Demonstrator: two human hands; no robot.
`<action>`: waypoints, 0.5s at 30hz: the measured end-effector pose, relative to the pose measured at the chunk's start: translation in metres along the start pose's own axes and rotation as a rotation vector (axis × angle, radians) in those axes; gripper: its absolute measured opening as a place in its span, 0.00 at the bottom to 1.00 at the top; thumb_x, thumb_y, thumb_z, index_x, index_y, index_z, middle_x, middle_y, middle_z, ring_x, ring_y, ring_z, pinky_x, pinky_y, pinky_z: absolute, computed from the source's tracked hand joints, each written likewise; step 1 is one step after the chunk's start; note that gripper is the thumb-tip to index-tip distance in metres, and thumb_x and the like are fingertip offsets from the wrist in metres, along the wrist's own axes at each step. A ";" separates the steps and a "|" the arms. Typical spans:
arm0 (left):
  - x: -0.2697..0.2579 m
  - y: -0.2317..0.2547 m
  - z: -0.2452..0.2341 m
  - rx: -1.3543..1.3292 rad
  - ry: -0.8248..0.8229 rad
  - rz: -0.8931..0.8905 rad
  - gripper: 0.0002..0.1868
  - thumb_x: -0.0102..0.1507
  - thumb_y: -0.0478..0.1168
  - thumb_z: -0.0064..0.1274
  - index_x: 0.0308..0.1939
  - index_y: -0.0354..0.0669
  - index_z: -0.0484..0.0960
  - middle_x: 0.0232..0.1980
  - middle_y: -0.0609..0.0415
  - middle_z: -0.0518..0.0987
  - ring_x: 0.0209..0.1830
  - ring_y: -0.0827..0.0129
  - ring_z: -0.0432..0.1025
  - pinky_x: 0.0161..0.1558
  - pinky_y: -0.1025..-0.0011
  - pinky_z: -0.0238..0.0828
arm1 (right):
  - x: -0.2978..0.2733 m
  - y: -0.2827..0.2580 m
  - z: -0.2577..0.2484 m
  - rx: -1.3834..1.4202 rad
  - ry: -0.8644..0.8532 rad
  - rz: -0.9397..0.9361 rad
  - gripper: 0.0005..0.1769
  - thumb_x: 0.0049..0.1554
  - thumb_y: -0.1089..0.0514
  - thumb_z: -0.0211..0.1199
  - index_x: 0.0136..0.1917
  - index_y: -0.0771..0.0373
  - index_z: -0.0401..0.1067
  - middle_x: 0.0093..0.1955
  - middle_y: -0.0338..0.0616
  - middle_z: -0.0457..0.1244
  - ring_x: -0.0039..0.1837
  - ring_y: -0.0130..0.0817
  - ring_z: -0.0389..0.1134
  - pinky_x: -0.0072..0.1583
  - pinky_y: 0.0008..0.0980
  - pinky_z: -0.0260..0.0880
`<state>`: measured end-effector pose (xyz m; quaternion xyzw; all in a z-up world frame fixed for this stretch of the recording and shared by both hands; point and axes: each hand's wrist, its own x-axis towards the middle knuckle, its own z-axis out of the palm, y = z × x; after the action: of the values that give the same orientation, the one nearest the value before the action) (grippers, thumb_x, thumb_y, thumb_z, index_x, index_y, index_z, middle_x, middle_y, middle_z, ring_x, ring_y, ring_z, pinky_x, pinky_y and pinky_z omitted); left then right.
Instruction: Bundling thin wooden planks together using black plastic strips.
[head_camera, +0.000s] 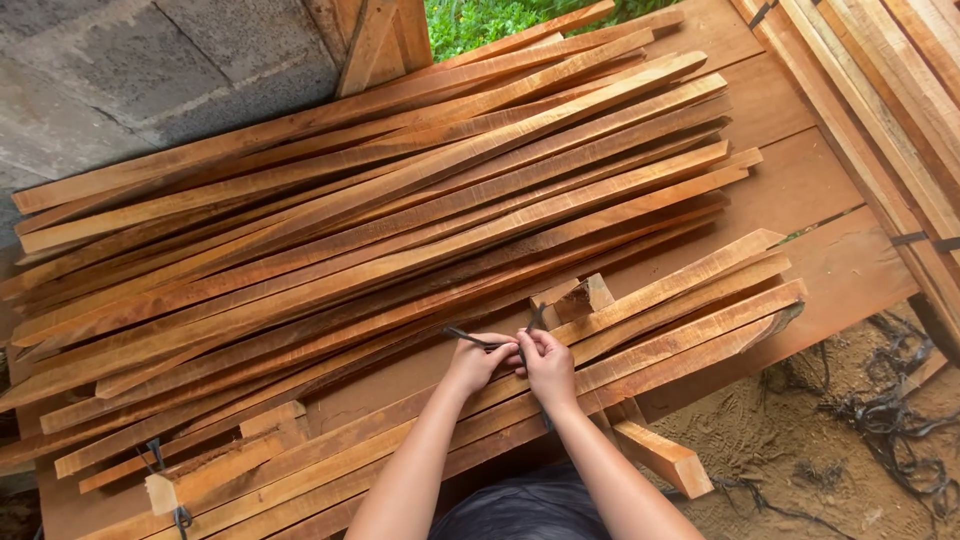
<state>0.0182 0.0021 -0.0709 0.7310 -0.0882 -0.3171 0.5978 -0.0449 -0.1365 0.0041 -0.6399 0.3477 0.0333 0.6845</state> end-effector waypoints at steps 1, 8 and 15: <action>0.002 0.000 -0.001 -0.001 0.002 0.004 0.13 0.62 0.43 0.58 0.43 0.37 0.88 0.41 0.49 0.88 0.38 0.70 0.81 0.43 0.72 0.78 | 0.001 0.011 0.000 -0.002 0.000 -0.005 0.11 0.62 0.56 0.60 0.53 0.65 0.73 0.42 0.46 0.72 0.41 0.29 0.75 0.40 0.26 0.73; 0.001 0.022 -0.011 0.100 -0.032 -0.091 0.11 0.62 0.43 0.60 0.42 0.40 0.89 0.40 0.52 0.88 0.39 0.69 0.81 0.46 0.70 0.77 | -0.021 0.001 -0.006 -0.512 0.036 -0.523 0.17 0.57 0.63 0.63 0.59 0.69 0.70 0.52 0.52 0.68 0.53 0.42 0.73 0.54 0.36 0.74; 0.003 0.020 -0.014 0.146 -0.038 -0.156 0.14 0.65 0.49 0.57 0.43 0.46 0.91 0.36 0.49 0.87 0.35 0.68 0.76 0.41 0.69 0.72 | -0.005 -0.009 -0.008 -1.047 -0.082 -0.486 0.10 0.53 0.63 0.63 0.48 0.68 0.76 0.52 0.56 0.66 0.53 0.52 0.71 0.54 0.47 0.72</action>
<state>0.0334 0.0066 -0.0527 0.7711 -0.0653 -0.3694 0.5146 -0.0474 -0.1436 0.0148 -0.9530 0.1010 0.0676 0.2775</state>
